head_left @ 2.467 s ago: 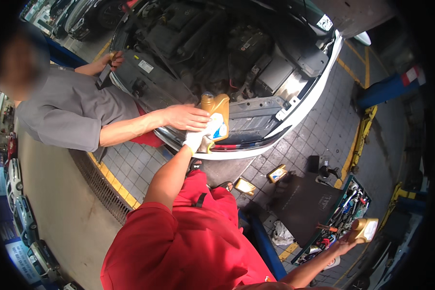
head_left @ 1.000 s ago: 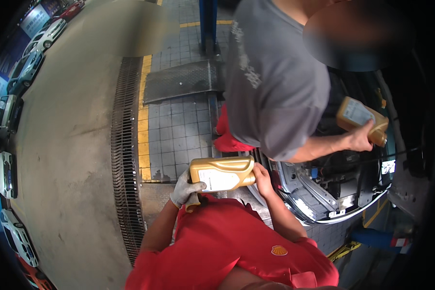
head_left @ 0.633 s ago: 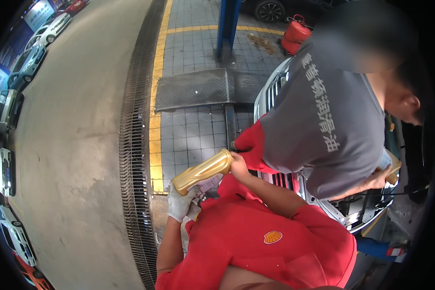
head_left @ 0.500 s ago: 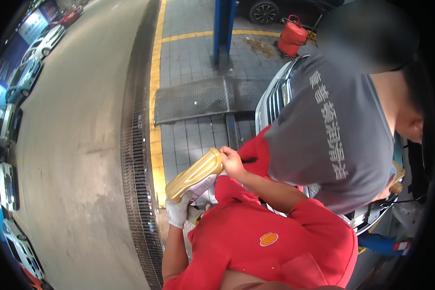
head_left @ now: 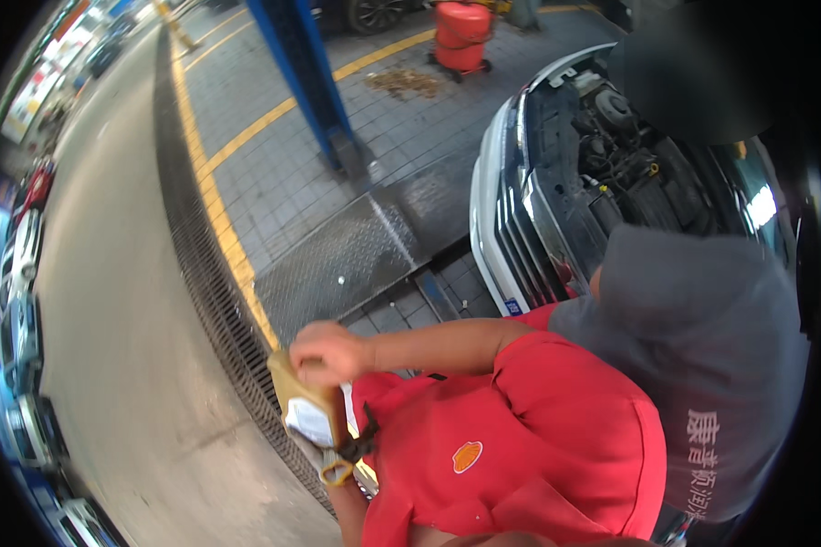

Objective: The person pours engine oil from a gold bottle into the engine of a white car with the hood open. They handle multiple bottles, open them, pour the contents, and place empty bottles aside while a coworker stands nearby.

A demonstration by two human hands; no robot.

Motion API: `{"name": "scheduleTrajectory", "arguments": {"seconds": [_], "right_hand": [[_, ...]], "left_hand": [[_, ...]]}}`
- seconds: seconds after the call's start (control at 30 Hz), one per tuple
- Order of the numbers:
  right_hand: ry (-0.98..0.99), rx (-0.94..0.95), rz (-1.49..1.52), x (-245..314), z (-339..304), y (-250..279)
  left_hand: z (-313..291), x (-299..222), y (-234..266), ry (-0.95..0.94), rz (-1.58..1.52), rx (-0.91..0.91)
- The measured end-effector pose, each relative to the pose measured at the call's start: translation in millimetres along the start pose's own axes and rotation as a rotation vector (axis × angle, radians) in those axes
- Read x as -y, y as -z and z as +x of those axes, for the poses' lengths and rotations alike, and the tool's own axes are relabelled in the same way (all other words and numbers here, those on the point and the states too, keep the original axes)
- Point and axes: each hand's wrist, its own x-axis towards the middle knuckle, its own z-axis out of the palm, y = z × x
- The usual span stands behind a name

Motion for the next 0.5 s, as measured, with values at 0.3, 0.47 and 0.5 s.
{"name": "scheduleTrajectory", "arguments": {"seconds": [0.3,0.47,0.5], "right_hand": [[-0.907,-0.052,-0.252,-130.0,107.7,186.1],[-1.065,-0.679,0.065,-138.1,126.9,293.9],[-1.074,-0.767,0.086,-129.8,136.6,318.2]], "left_hand": [[350.1,-44.4,-100.5,0.489,-0.013,0.295],[418.3,-87.1,-361.8,0.193,0.566,0.848],[428.0,-93.7,-399.2,0.018,0.709,0.985]]}}
